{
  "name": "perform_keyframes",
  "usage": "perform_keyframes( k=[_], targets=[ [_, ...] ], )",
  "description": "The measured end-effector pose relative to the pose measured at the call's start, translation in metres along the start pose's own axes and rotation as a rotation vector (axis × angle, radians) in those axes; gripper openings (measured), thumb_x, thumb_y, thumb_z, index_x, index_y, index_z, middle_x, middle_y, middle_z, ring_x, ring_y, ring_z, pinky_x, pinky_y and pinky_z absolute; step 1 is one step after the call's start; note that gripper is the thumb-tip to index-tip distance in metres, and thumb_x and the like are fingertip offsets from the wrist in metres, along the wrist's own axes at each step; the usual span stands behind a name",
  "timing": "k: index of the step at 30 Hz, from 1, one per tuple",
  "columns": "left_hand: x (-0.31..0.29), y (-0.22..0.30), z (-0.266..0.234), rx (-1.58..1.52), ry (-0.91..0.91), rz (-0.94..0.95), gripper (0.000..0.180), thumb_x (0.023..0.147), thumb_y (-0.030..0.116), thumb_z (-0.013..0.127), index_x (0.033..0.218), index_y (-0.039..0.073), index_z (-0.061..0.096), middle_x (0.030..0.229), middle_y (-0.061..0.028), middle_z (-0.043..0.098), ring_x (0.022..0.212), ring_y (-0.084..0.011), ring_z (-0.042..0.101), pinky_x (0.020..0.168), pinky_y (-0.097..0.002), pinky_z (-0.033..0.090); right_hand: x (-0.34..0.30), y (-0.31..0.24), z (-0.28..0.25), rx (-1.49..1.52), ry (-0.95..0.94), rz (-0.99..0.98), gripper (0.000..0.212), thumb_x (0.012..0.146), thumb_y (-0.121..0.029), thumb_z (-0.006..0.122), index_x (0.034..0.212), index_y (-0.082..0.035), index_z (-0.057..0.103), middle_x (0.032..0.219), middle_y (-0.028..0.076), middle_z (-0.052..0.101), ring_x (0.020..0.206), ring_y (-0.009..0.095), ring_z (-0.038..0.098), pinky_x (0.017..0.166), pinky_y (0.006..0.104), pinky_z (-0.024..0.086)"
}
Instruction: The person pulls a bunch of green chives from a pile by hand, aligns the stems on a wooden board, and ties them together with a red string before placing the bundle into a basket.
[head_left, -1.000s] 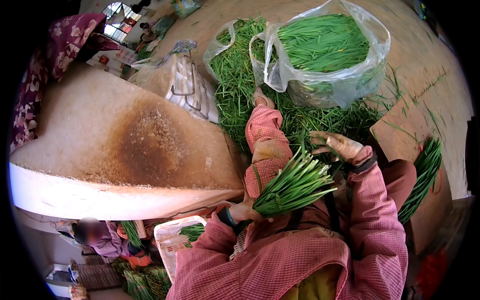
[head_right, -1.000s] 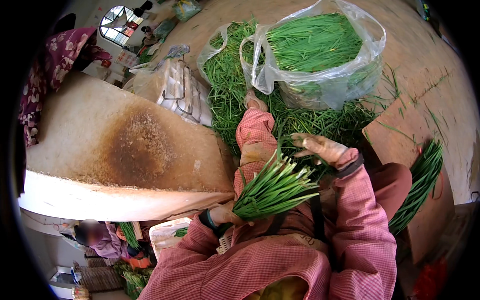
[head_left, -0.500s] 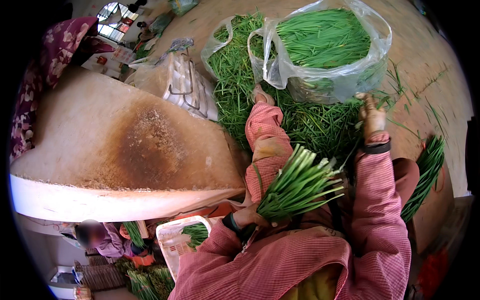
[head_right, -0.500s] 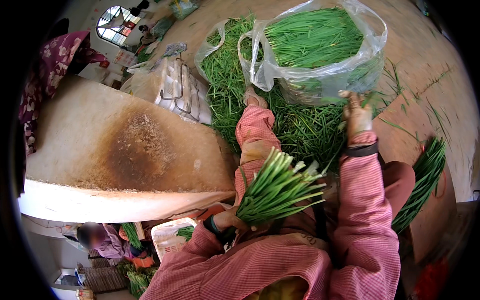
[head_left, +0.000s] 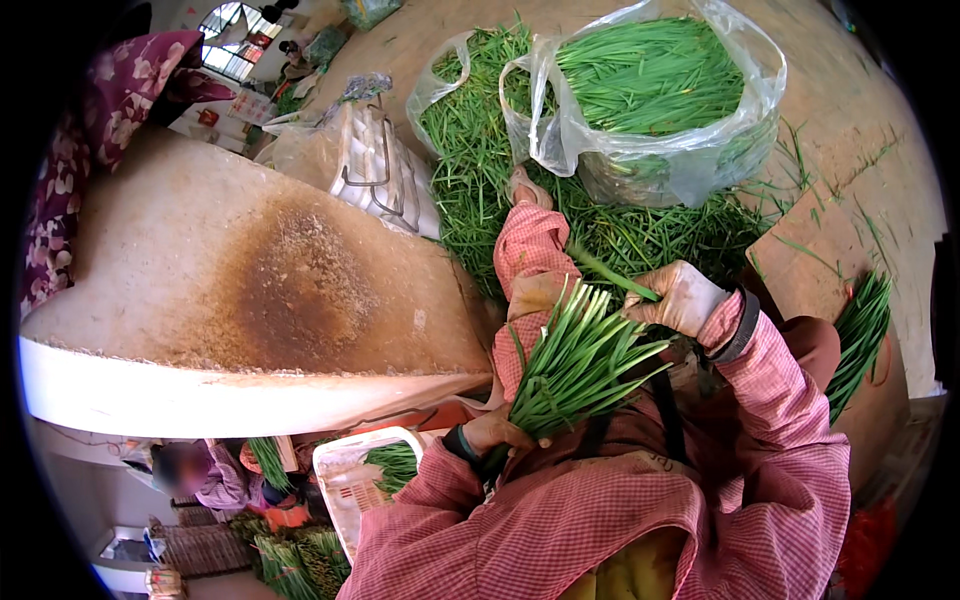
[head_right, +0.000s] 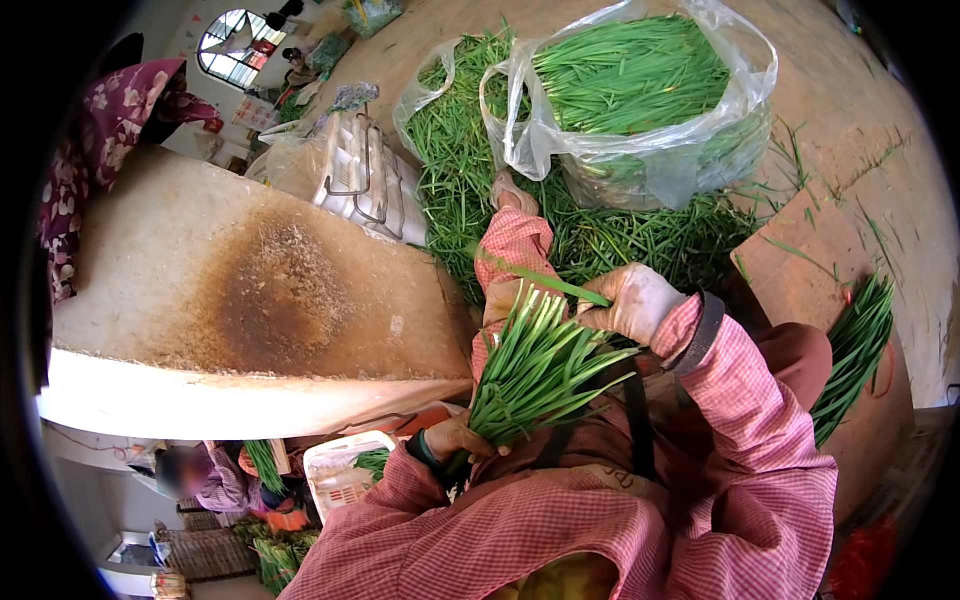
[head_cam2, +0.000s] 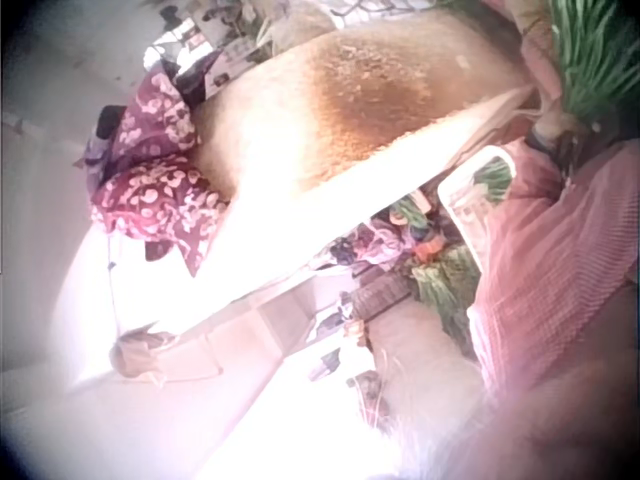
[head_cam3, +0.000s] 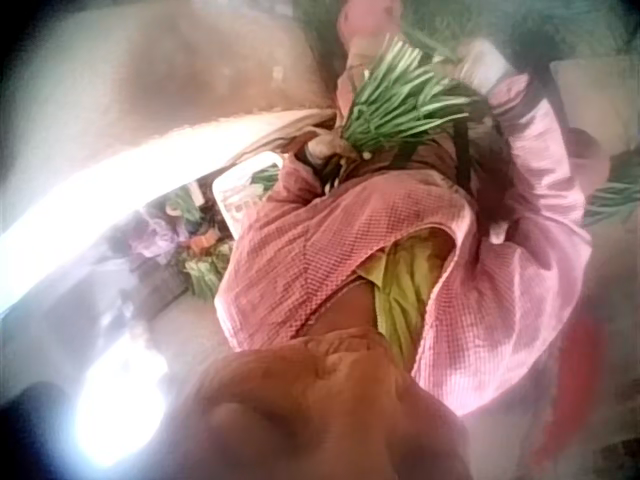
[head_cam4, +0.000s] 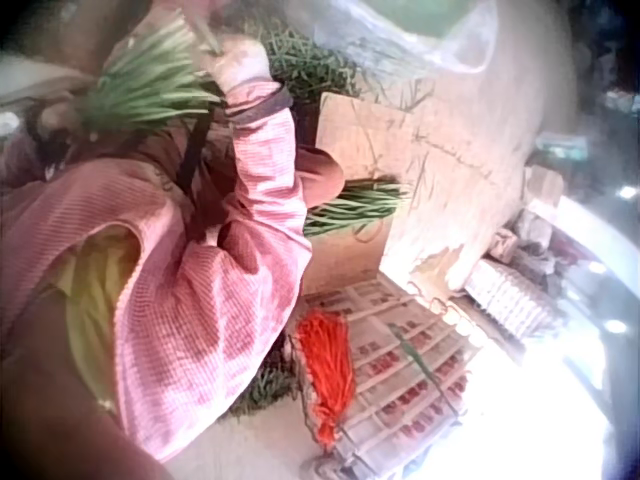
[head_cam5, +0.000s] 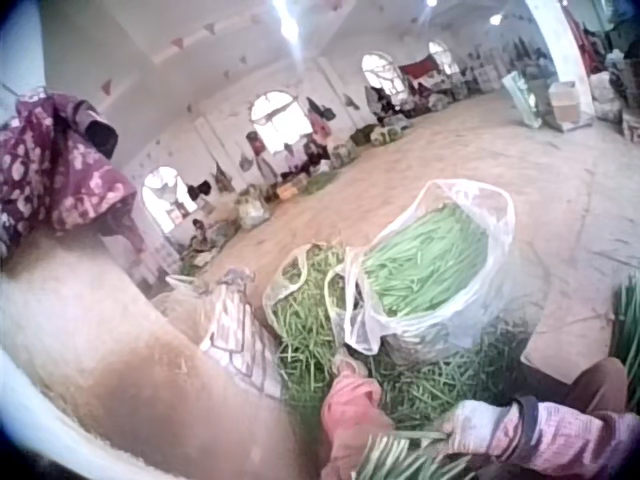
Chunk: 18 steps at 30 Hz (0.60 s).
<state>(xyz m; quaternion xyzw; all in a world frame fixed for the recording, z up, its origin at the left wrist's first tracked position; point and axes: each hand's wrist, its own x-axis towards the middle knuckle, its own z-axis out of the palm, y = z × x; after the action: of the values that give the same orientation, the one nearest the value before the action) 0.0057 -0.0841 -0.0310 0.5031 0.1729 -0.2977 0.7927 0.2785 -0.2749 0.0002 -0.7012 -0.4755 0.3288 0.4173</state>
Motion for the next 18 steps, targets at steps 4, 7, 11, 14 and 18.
perform_keyframes(
  k=[4,7,11,14,18],
  targets=[
    [0.004,-0.002,0.002,-0.002,-0.006,0.001,0.040,0.066,-0.001,0.063,0.105,0.001,0.054,0.085,-0.0045,0.061,0.054,-0.0074,0.051,0.042,-0.0175,0.037,-0.006,0.008,-0.012,0.030,0.188,-0.041,0.017,0.075,-0.014,0.064,0.087,-0.004,0.061,0.070,0.010,0.060,0.064,0.019,0.058,0.063,0.0272,0.045],
    [0.007,-0.002,0.003,-0.003,-0.011,0.002,0.040,0.066,-0.001,0.063,0.105,0.001,0.054,0.084,-0.0046,0.060,0.054,-0.0074,0.051,0.042,-0.0176,0.037,-0.012,0.002,-0.018,0.119,0.110,0.014,0.023,0.075,-0.012,0.065,0.097,-0.007,0.062,0.079,0.009,0.063,0.070,0.013,0.058,0.067,0.0259,0.046],
    [0.009,-0.002,0.004,-0.004,-0.017,-0.001,0.040,0.066,0.000,0.063,0.105,0.001,0.054,0.084,-0.0046,0.060,0.054,-0.0074,0.051,0.042,-0.0177,0.037,-0.009,0.006,0.002,0.007,-0.035,0.009,0.030,0.074,-0.014,0.066,0.103,-0.009,0.061,0.089,0.009,0.064,0.079,0.013,0.059,0.073,0.0248,0.045],
    [0.006,-0.005,0.004,-0.015,-0.010,-0.007,0.039,0.067,0.000,0.063,0.105,0.001,0.053,0.084,-0.0047,0.060,0.053,-0.0074,0.051,0.041,-0.0178,0.037,-0.004,0.005,0.014,-0.502,0.050,-0.083,0.023,0.073,-0.020,0.063,0.093,-0.011,0.061,0.083,0.008,0.063,0.072,0.025,0.060,0.061,0.0304,0.048],
    [0.002,-0.008,0.002,-0.022,0.010,-0.001,0.039,0.067,0.000,0.064,0.105,0.001,0.053,0.083,-0.0047,0.060,0.053,-0.0075,0.050,0.041,-0.0179,0.037,-0.002,0.022,0.021,-0.800,0.417,-0.269,0.016,0.071,-0.009,0.055,0.086,-0.011,0.059,0.079,0.008,0.061,0.066,0.024,0.059,0.057,0.0303,0.048]
  ],
)
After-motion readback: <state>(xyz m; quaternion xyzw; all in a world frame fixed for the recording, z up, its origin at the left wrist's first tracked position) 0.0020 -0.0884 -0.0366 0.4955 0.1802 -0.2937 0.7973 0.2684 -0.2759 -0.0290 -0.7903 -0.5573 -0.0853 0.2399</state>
